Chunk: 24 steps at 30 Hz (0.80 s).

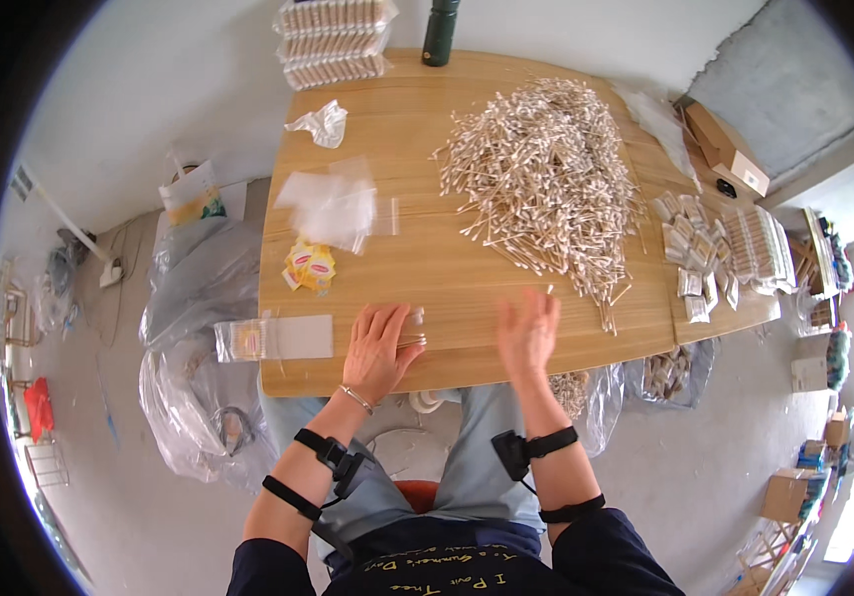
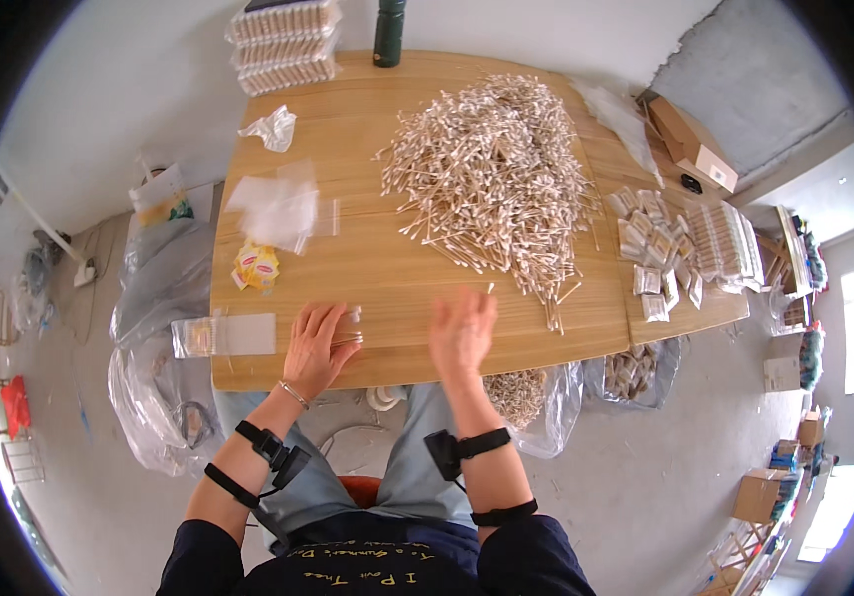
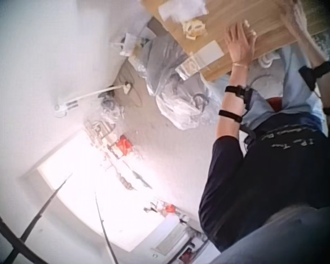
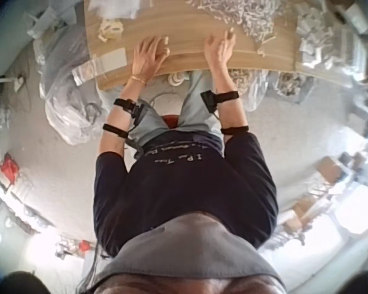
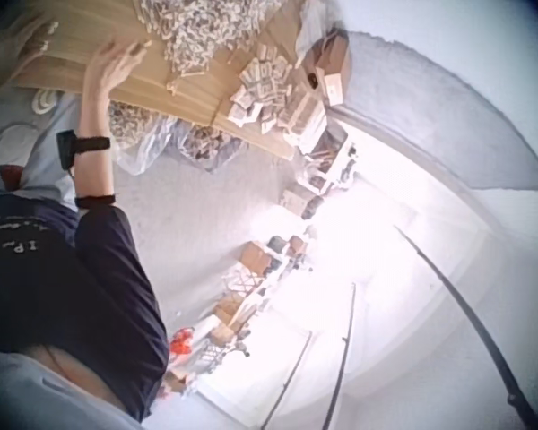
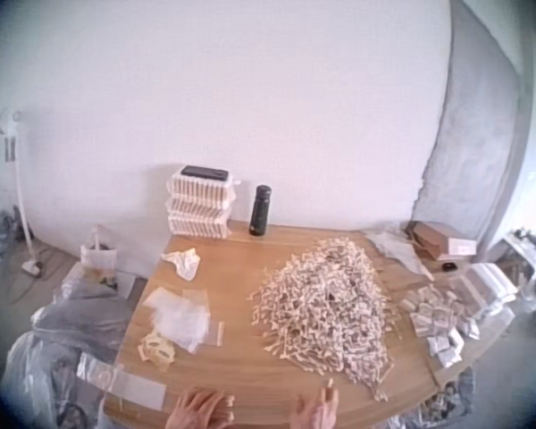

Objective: Gathering loose cotton swabs into a organized bundle and placing them into a plastic bag.

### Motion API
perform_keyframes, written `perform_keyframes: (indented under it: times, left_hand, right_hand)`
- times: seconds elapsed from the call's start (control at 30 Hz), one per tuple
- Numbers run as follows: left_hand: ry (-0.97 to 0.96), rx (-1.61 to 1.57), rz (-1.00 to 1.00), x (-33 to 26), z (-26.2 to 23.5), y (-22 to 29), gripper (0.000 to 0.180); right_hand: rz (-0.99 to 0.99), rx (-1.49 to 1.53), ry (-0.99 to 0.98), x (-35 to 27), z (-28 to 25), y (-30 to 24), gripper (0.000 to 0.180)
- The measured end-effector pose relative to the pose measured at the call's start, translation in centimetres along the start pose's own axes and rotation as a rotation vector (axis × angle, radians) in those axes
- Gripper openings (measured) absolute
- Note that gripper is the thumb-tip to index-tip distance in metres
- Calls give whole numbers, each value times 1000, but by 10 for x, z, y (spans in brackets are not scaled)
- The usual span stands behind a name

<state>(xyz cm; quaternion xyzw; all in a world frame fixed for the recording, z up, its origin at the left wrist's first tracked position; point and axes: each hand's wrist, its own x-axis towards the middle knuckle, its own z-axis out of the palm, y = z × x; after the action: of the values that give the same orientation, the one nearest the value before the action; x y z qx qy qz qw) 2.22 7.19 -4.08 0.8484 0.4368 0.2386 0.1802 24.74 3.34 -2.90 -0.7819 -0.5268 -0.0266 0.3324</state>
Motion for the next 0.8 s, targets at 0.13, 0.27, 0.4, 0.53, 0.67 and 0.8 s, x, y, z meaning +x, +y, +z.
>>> perform_keyframes:
  times: [0.13, 0.27, 0.4, 0.53, 0.67, 0.8]
  left_hand:
    - [18, -37, 61, 4, 2, 5, 50]
    - [-26, -40, 100, -3, 2, 2, 47]
    - [-12, -33, 85, -4, 1, 3, 48]
    - [3, -130, -7, -3, 2, 6, 55]
    - [86, -11, -84, -5, 2, 10, 60]
    - [39, 76, -46, 8, -3, 13, 59]
  right_hand:
    - [384, -163, -26, 9, -18, 44, 26]
    - [174, -97, -85, 1, 13, 42, 25]
    - [-36, 67, -167, -4, 49, -20, 17]
    - [-311, 312, -352, 1, 60, -42, 18]
    - [-87, 53, 76, 48, 44, -4, 17]
    - [47, -150, 13, 54, 35, 22, 15]
